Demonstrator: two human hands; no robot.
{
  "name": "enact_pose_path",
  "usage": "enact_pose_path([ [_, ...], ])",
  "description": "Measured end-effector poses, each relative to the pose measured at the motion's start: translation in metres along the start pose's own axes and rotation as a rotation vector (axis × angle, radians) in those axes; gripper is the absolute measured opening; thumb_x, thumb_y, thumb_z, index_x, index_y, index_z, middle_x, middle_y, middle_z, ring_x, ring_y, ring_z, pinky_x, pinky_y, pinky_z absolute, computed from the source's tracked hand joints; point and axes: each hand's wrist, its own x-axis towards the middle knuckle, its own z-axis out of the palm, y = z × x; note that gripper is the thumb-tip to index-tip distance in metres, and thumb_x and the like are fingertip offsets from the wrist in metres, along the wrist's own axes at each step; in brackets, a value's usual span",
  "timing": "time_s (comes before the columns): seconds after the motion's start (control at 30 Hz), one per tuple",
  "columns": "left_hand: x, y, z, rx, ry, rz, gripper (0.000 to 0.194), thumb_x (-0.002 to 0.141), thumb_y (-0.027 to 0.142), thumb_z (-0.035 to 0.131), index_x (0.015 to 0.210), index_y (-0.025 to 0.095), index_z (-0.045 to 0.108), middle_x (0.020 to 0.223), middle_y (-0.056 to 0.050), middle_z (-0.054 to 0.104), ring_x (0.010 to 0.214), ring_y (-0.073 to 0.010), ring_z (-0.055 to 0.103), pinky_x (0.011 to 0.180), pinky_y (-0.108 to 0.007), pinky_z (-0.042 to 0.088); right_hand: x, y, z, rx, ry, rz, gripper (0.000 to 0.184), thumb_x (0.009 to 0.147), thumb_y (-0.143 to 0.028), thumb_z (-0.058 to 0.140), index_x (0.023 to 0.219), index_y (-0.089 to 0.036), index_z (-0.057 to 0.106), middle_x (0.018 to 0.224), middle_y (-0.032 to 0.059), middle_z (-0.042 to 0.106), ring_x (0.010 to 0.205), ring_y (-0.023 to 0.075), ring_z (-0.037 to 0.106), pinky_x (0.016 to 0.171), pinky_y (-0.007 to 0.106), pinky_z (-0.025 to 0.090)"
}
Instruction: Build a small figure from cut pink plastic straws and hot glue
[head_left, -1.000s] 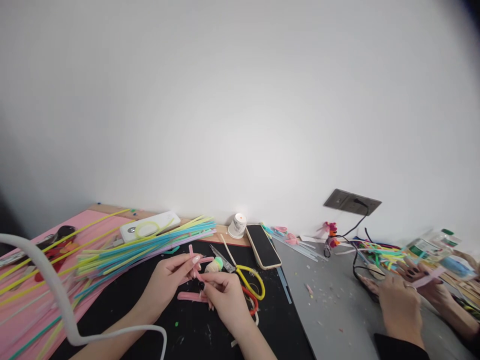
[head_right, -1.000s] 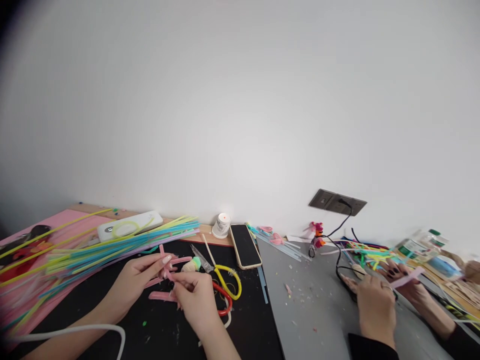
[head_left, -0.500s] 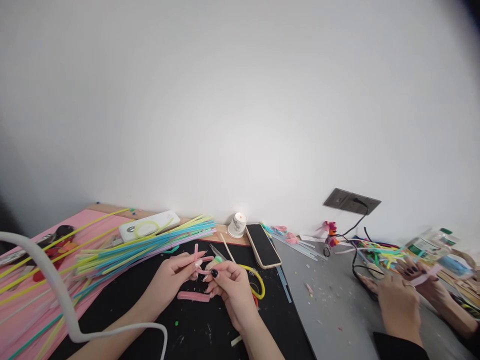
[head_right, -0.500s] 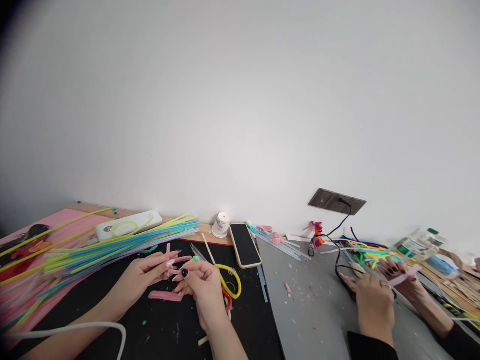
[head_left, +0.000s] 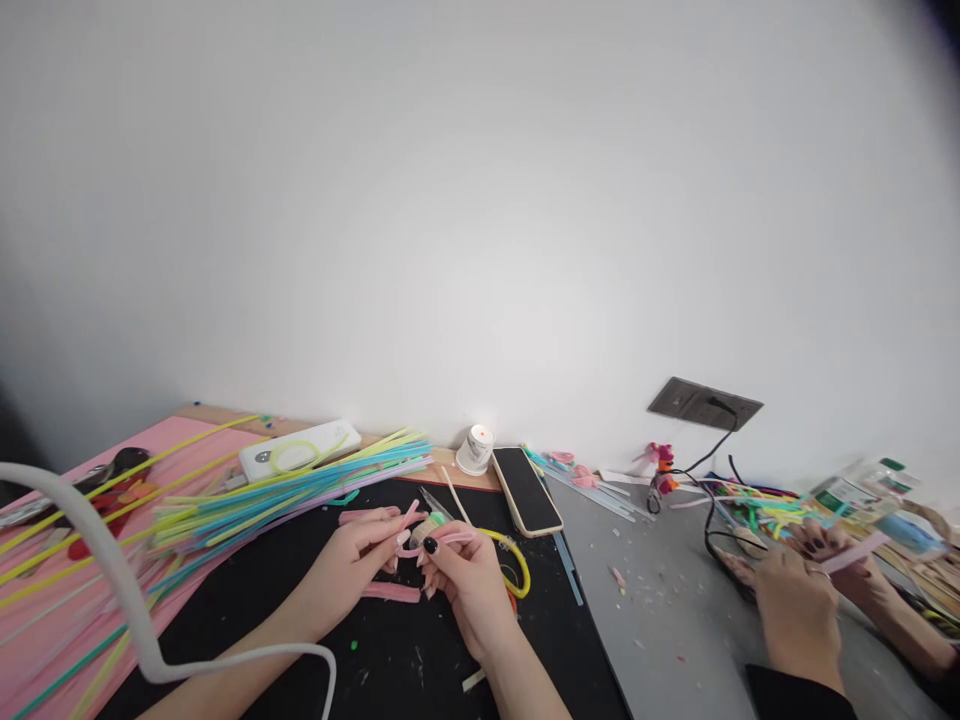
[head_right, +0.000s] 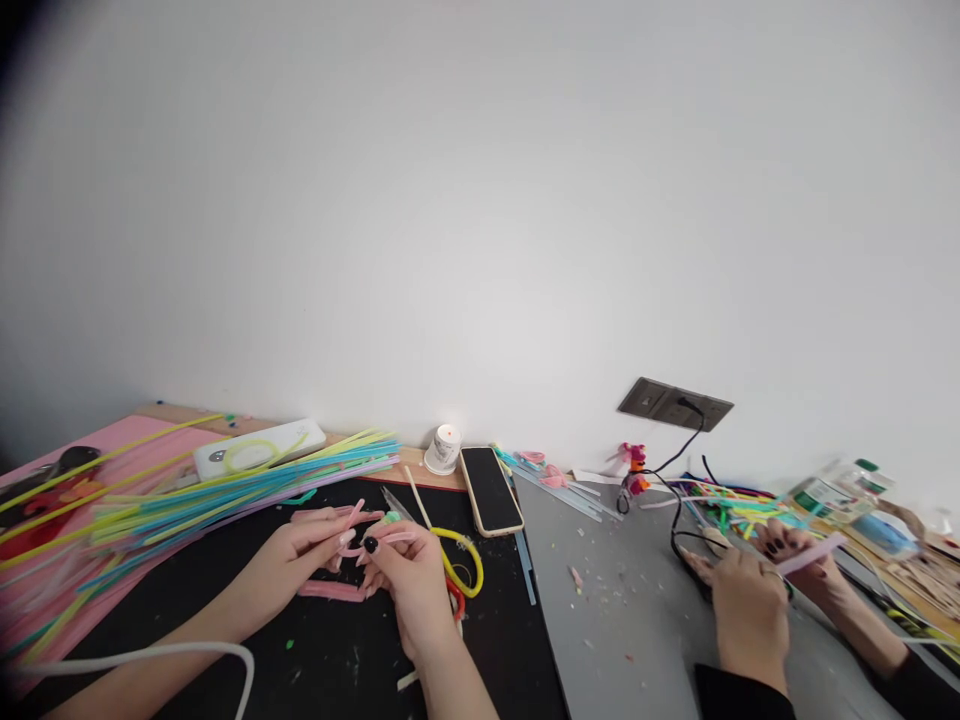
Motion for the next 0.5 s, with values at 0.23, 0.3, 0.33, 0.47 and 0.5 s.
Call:
enact_pose_path([
  [0.23,-0.004,-0.004,0.005,-0.082,-0.079,-0.094,0.033,0.083,0.033,0.051,0.111,0.025,0.066,0.117,-0.008,0.057,0.126,-0.0298,0.035,0.068,-0.028,0.057,0.004,0.003,-0.001,-0.089,0.095,-0.03,0.024,0.072,-0.032,0.072,0.066,-0.012,0.06,0.054,0.0009,0.061,0.038,0.0056,0.047,0.039,0.016,0.04],
  [0.3,-0.005,-0.002,0.005,-0.102,-0.127,-0.086,0.032,0.084,0.034,0.05,0.11,0.027,0.067,0.121,-0.007,0.054,0.131,-0.0305,0.027,0.067,-0.029,0.058,0.004,0.002,-0.002,-0.109,0.111,-0.04,0.027,0.072,-0.034,0.072,0.064,-0.012,0.059,0.052,0.0007,0.06,0.037,0.0054,0.046,0.038,0.016,0.04],
  [0.33,-0.005,-0.001,0.005,-0.086,-0.152,-0.056,0.031,0.084,0.035,0.049,0.108,0.028,0.068,0.119,-0.007,0.055,0.131,-0.0303,0.028,0.068,-0.028,0.058,0.004,0.002,-0.002,-0.12,0.116,-0.044,0.027,0.072,-0.035,0.072,0.064,-0.012,0.059,0.051,0.0004,0.06,0.036,0.0054,0.045,0.038,0.016,0.04],
  [0.47,-0.006,0.005,0.004,0.085,-0.186,0.112,0.029,0.086,0.033,0.046,0.089,0.025,0.074,0.096,-0.007,0.063,0.118,-0.0277,0.047,0.073,-0.028,0.056,0.005,0.002,-0.002,-0.148,0.137,-0.053,0.027,0.071,-0.035,0.072,0.063,-0.013,0.058,0.05,-0.0001,0.059,0.036,0.0061,0.045,0.037,0.017,0.039],
  [0.5,-0.006,0.007,0.004,0.114,-0.176,0.132,0.029,0.086,0.032,0.046,0.084,0.024,0.074,0.094,-0.007,0.064,0.114,-0.0271,0.05,0.072,-0.027,0.056,0.005,0.001,-0.003,-0.152,0.139,-0.047,0.027,0.071,-0.035,0.072,0.063,-0.013,0.058,0.05,0.0,0.059,0.036,0.0064,0.045,0.037,0.017,0.04],
])
